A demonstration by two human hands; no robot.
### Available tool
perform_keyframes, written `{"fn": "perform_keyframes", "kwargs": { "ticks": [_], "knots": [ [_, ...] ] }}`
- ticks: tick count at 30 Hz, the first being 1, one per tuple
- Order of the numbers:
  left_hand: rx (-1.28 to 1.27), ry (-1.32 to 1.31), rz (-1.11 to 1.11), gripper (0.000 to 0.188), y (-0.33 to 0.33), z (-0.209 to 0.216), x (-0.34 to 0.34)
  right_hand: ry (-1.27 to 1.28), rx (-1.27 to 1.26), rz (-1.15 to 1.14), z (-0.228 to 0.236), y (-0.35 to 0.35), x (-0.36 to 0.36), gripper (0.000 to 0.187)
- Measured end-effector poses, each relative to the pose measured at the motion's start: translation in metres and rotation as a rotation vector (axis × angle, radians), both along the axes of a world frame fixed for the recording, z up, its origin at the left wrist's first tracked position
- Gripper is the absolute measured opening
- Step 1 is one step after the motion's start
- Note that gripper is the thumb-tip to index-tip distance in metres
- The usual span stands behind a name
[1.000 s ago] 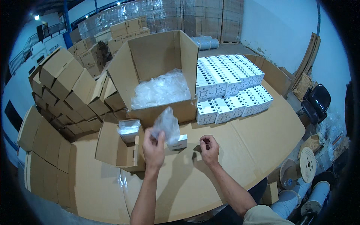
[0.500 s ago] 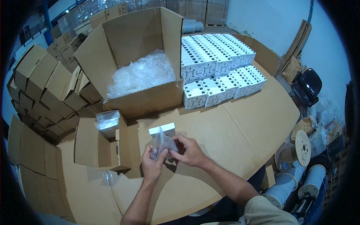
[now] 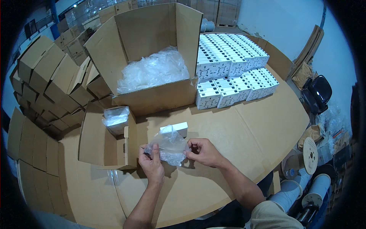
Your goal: Packaging small product boxes into plastic bags and larger cardboard boxes.
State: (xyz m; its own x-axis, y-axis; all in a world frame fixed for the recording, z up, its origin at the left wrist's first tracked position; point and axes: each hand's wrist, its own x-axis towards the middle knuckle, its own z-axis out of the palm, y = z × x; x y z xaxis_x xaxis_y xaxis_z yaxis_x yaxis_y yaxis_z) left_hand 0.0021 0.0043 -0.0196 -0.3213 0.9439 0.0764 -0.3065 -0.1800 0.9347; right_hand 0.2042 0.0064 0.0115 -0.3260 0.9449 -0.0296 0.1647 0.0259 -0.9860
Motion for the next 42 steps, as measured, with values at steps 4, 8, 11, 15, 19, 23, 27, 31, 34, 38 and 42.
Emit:
{"fn": "perform_keyframes", "kwargs": {
  "ticks": [4,8,11,15,19,23,27,31,34,38,42],
  "knots": [
    [0.009,0.02,0.053,0.02,0.0,0.003,0.001,0.036,-0.084,0.06,0.006,-0.001,0.008,0.014],
    [-0.056,-0.196,-0.063,0.02,-0.01,0.016,0.014,0.066,-0.013,0.064,0.001,-0.001,0.008,0.016],
    [-0.072,-0.029,-0.16,0.026,-0.014,0.004,0.015,0.007,0.104,0.039,-0.002,-0.003,-0.002,0.019],
    [-0.219,-0.022,-0.213,0.026,-0.017,0.001,0.004,-0.005,0.19,0.065,0.001,-0.008,-0.015,0.024],
    [-0.133,-0.181,-0.04,0.027,-0.012,0.008,0.01,-0.249,0.317,0.213,-0.006,-0.003,-0.007,0.029],
    [-0.118,-0.08,0.061,0.028,-0.006,-0.003,0.0,-0.128,0.143,0.175,0.01,-0.009,-0.013,0.032],
    [-0.137,0.132,0.06,0.028,-0.01,0.0,0.005,-0.012,0.116,0.044,0.01,-0.013,-0.026,0.027],
    [-0.065,0.39,0.086,0.027,-0.011,0.011,0.01,0.018,0.038,0.089,0.008,-0.012,-0.018,0.024],
    [-0.005,0.514,0.113,0.026,-0.009,0.014,0.003,-0.15,0.054,0.242,0.011,-0.005,0.002,0.023],
    [0.018,0.585,0.074,0.026,-0.009,0.018,0.001,-0.028,0.175,0.021,0.018,-0.005,0.013,0.024],
    [0.008,0.614,0.026,0.027,-0.012,0.015,0.006,0.07,0.499,-0.055,0.026,-0.007,0.007,0.037]
  ]
}}
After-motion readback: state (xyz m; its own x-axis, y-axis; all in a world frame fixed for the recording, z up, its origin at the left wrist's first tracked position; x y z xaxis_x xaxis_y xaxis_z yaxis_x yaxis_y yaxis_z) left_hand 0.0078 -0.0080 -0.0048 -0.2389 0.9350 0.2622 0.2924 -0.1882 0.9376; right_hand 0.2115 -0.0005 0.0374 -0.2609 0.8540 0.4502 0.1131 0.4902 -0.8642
